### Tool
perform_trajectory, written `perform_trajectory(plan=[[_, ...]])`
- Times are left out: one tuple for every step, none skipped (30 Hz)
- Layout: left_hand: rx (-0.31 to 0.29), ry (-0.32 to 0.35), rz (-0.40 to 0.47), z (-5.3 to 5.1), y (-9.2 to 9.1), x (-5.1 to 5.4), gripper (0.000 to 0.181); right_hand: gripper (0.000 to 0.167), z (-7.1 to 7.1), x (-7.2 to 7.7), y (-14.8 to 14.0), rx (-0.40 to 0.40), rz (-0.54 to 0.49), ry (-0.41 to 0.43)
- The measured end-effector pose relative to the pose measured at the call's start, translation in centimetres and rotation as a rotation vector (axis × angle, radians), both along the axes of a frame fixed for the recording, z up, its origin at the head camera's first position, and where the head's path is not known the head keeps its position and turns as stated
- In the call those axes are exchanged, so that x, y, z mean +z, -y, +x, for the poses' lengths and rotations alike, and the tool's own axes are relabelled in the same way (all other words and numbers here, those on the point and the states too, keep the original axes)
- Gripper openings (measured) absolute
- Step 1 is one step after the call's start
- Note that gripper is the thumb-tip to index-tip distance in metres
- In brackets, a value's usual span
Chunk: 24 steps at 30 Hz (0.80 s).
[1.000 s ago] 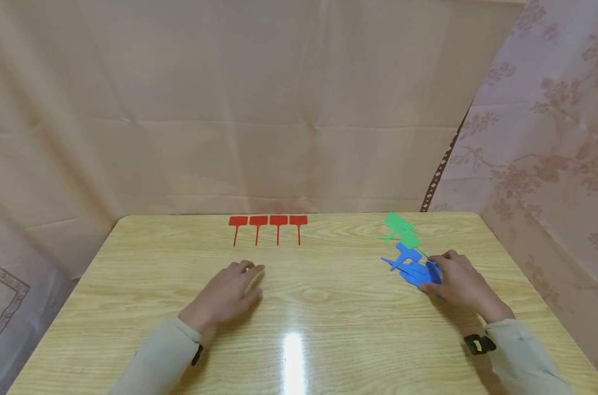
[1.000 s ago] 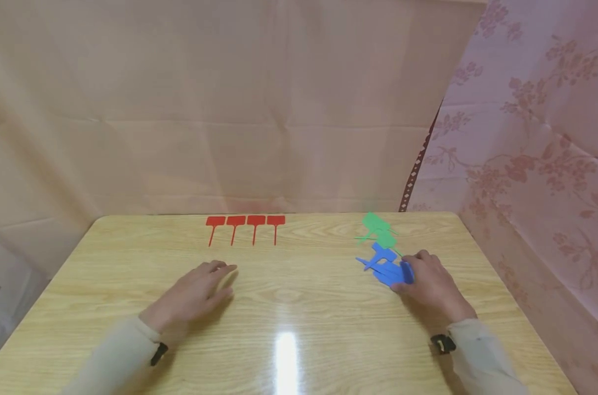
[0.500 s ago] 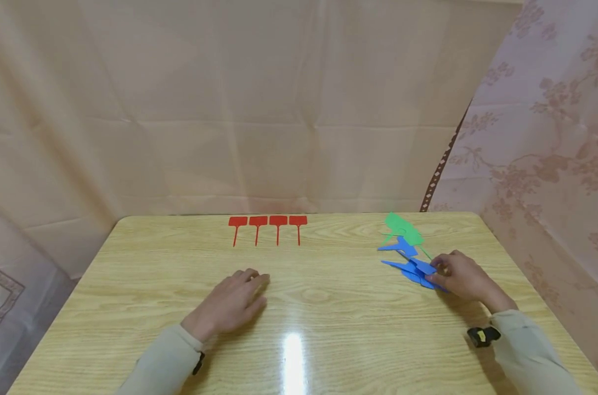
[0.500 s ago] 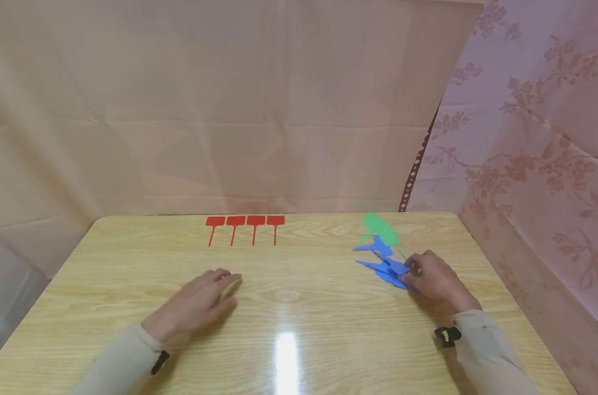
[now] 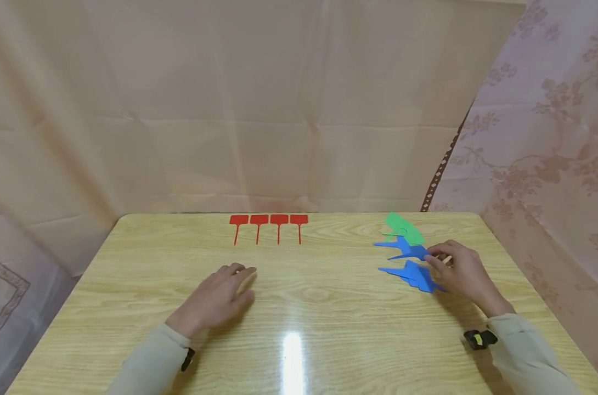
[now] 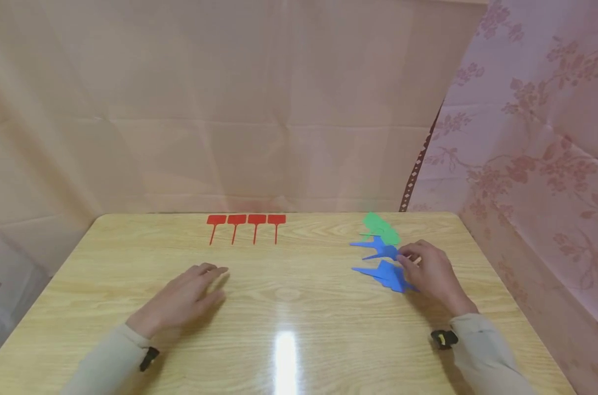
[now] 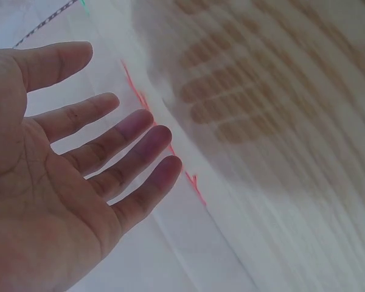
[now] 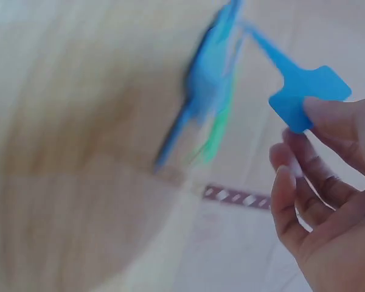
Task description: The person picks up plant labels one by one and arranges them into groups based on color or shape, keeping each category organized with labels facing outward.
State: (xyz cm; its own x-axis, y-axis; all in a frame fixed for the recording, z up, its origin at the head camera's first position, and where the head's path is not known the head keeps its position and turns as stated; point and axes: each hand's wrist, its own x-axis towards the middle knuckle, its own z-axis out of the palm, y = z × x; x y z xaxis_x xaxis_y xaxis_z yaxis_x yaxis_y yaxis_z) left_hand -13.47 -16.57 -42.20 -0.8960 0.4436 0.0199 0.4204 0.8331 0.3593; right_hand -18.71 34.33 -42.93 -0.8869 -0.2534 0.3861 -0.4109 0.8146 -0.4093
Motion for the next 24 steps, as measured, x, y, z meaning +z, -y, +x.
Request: perform_trajectory(plan=[[0.005,-0.003,0.005,0.0,0.2,0.1,0.048,0.009,0.0,0.2,0.5,0.008,-0.028,-0.010],[0.009,-0.006,0.009,0.0,0.4,0.1,0.048,0.008,0.1,0.5,1.0,0.014,-0.051,-0.005],[0.011,-0.010,0.013,0.0,0.6,0.1,0.048,0.008,0.2,0.8,1.5,0.019,-0.074,0.011],[0.013,-0.012,0.016,0.1,0.8,0.1,0.048,0.008,0.2,1.1,2.1,0.022,-0.094,0.030],[0.014,-0.014,0.020,0.1,0.9,0.1,0.048,0.008,0.3,1.4,2.6,0.023,-0.108,0.055],[0.014,-0.016,0.022,0.1,1.0,0.1,0.048,0.009,0.4,1.6,3.2,0.025,-0.120,0.082],[0.014,-0.019,0.024,0.1,1.1,0.1,0.048,0.010,0.4,1.8,3.7,0.026,-0.128,0.107],[0.014,-0.021,0.026,0.2,1.1,0.0,0.048,0.010,0.4,2.0,4.2,0.035,-0.136,0.123],[0.012,-0.023,0.029,0.2,1.2,0.0,0.048,0.011,0.4,2.1,4.7,0.043,-0.145,0.139],[0.011,-0.024,0.030,0.2,1.3,-0.1,0.047,0.011,0.4,2.2,5.1,0.055,-0.152,0.150],[0.011,-0.027,0.033,0.2,1.3,-0.1,0.047,0.012,0.4,2.3,5.5,0.067,-0.161,0.160],[0.011,-0.029,0.034,0.2,1.4,-0.1,0.047,0.012,0.4,2.4,6.0,0.078,-0.168,0.169],[0.012,-0.030,0.034,0.2,1.4,-0.2,0.047,0.012,0.3,2.4,6.4,0.091,-0.176,0.178],[0.013,-0.032,0.036,0.2,1.5,-0.2,0.047,0.011,0.3,2.4,6.8,0.104,-0.188,0.186],[0.014,-0.034,0.035,0.2,1.6,-0.2,0.047,0.011,0.2,2.4,7.3,0.118,-0.200,0.197],[0.016,-0.036,0.036,0.2,1.6,-0.3,0.047,0.011,0.1,2.4,7.7,0.138,-0.213,0.205],[0.018,-0.038,0.036,0.2,1.6,-0.3,0.047,0.011,0.0,2.3,8.2,0.158,-0.224,0.218],[0.020,-0.040,0.036,0.2,1.6,-0.3,0.047,0.011,-0.1,2.3,8.8,0.178,-0.230,0.235],[0.020,-0.042,0.037,0.3,1.6,-0.3,0.047,0.012,-0.2,2.2,9.3,0.200,-0.242,0.258],[0.019,-0.043,0.039,0.3,1.6,-0.4,0.047,0.012,-0.3,2.1,10.0,0.223,-0.249,0.279],[0.017,-0.044,0.040,0.3,1.7,-0.4,0.047,0.013,-0.4,2.1,10.6,0.250,-0.255,0.306],[0.014,-0.043,0.043,0.3,1.7,-0.4,0.047,0.012,-0.5,2.0,11.3,0.274,-0.258,0.328],[0.012,-0.043,0.045,0.3,1.7,-0.4,0.047,0.012,-0.7,1.9,12.1,0.297,-0.259,0.351],[0.011,-0.040,0.047,0.3,1.6,-0.4,0.047,0.011,-0.8,1.8,12.9,0.320,-0.256,0.367]])
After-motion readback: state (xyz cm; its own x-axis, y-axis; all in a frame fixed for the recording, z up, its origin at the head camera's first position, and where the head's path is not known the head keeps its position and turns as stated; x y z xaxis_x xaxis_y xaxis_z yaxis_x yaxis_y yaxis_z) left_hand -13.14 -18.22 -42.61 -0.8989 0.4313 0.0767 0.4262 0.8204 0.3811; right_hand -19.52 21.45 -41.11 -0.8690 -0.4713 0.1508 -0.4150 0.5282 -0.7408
